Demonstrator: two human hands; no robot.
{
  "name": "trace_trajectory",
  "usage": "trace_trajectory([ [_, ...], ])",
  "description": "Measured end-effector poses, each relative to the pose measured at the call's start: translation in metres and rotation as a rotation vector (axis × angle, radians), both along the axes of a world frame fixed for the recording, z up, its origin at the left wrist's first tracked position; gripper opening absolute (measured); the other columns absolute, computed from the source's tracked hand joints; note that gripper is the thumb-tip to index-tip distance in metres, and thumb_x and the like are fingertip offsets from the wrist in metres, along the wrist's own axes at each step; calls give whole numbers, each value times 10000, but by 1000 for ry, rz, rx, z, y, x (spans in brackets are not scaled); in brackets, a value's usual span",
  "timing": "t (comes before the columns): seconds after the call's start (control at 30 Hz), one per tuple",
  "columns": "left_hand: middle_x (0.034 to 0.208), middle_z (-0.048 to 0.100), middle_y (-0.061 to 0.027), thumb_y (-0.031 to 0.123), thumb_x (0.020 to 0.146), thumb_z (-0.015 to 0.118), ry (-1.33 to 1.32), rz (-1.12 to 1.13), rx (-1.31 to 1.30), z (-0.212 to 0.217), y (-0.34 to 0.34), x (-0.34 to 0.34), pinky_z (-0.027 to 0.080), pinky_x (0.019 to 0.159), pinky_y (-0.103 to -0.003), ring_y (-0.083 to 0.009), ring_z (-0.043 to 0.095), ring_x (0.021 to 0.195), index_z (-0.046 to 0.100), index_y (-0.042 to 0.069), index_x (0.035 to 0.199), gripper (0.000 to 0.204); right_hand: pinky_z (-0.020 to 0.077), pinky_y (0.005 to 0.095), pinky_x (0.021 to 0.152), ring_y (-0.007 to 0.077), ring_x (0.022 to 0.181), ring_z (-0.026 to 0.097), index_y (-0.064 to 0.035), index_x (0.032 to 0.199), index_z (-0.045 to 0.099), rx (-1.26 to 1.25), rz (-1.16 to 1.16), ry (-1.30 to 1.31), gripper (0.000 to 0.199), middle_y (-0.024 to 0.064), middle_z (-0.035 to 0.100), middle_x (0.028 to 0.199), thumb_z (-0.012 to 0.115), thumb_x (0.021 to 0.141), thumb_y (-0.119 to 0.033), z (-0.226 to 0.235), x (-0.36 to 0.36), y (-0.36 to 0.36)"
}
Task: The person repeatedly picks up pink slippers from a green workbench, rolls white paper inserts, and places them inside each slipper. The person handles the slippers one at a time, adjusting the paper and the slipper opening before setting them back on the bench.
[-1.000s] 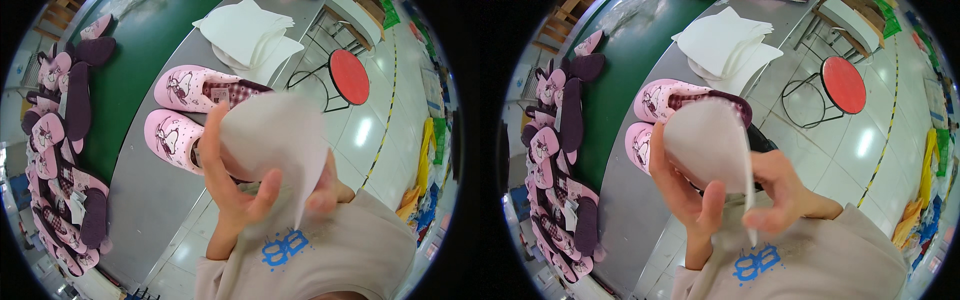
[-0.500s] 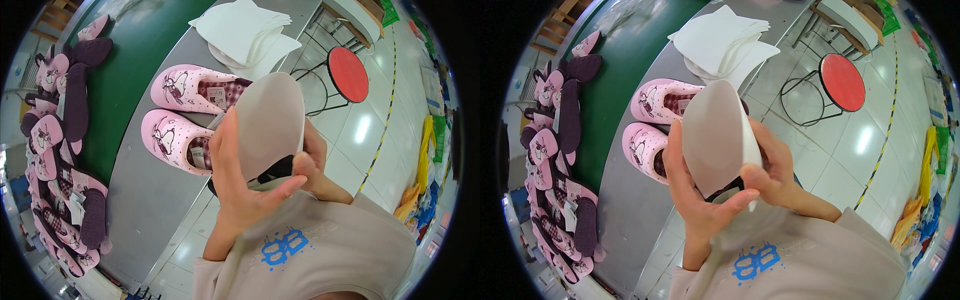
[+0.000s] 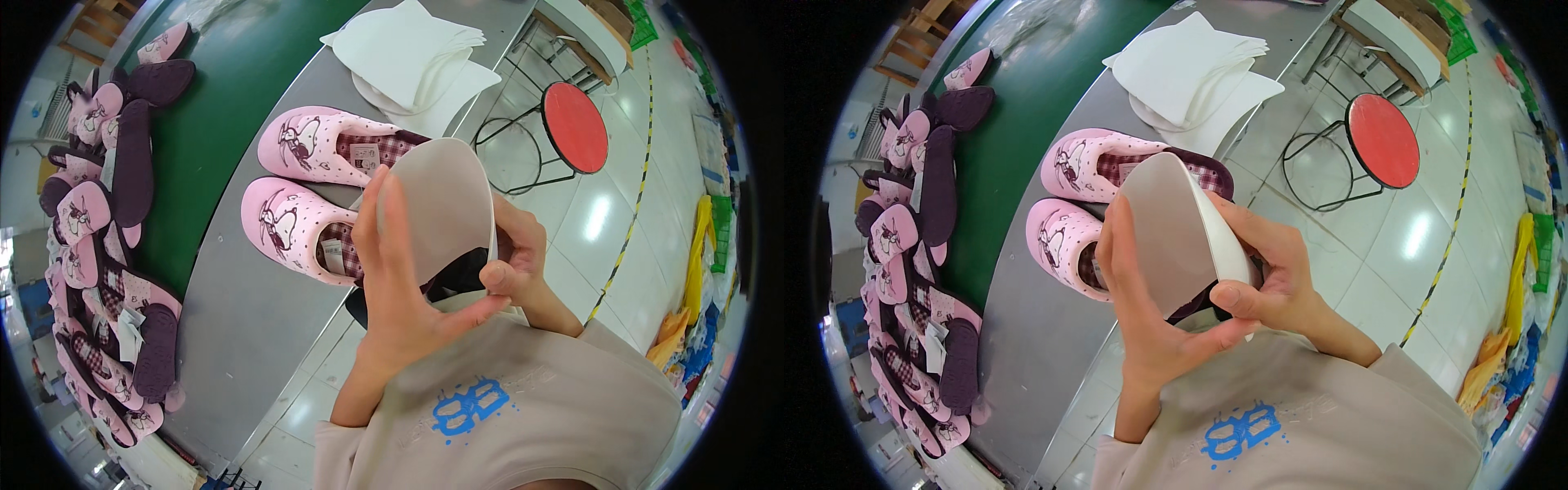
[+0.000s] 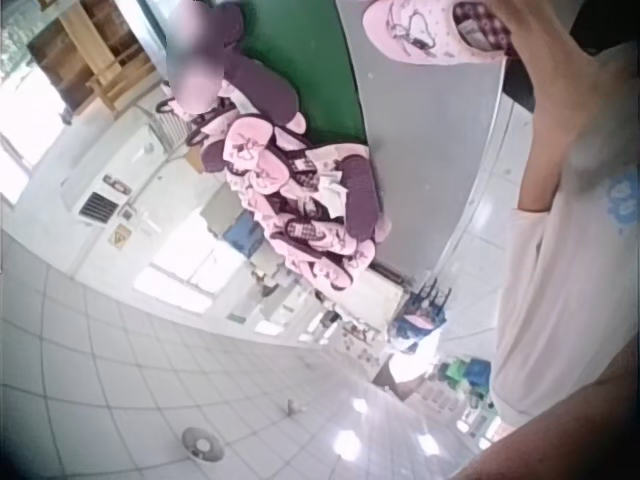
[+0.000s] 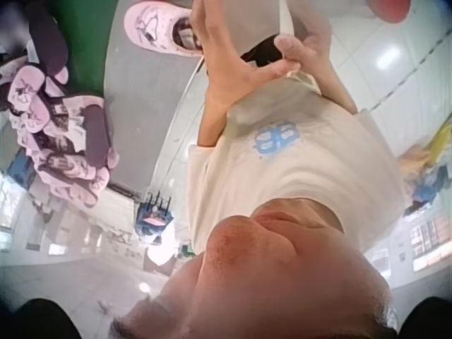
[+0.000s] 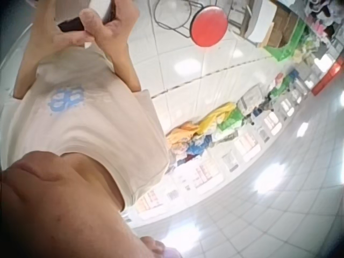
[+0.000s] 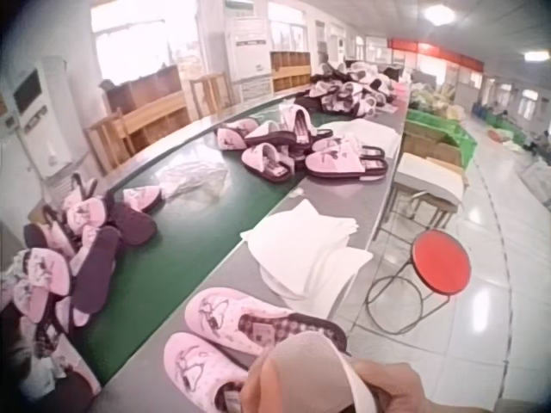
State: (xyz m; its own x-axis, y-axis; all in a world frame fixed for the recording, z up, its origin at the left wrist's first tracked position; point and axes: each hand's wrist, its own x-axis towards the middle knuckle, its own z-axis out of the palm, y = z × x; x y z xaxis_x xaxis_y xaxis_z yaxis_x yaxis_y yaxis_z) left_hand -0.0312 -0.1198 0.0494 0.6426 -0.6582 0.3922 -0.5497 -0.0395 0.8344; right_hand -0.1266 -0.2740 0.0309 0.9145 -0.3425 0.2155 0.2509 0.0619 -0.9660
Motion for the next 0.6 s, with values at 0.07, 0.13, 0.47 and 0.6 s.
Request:
trace_trajectory([
  [0.07,1683,228,-301,373,621,1031,-16,18,45,-3,3,1,442,1146,-561,-476,331,1518,166,41,1696,1420,529,320,990,200,1188,678,97,1572,470,0,21,18,887,171,696,1368,815,934,-412,0,0,-3],
  [0.13,1669,264,-265,472,587,1040,-27,31,27,-11,3,1,437,1158,-543,-423,335,1522,180,3,1690,1475,536,317,972,191,1157,687,92,1568,481,-6,44,24,881,168,707,1344,820,929,-412,-2,-1,-7],
  [0.47,1698,188,-313,665,594,976,-55,27,65,-13,6,3,472,1117,-571,-482,356,1501,158,22,1698,1517,549,306,926,142,1042,690,63,1525,556,72,182,119,739,125,764,1186,789,913,-280,3,-3,-18],
  [0.6,1713,143,-322,706,584,968,-24,11,96,-21,10,7,487,1109,-559,-482,385,1501,125,22,1714,1566,558,319,965,152,1051,698,30,1521,577,8,238,227,682,122,768,1199,762,887,-143,20,0,-24],
])
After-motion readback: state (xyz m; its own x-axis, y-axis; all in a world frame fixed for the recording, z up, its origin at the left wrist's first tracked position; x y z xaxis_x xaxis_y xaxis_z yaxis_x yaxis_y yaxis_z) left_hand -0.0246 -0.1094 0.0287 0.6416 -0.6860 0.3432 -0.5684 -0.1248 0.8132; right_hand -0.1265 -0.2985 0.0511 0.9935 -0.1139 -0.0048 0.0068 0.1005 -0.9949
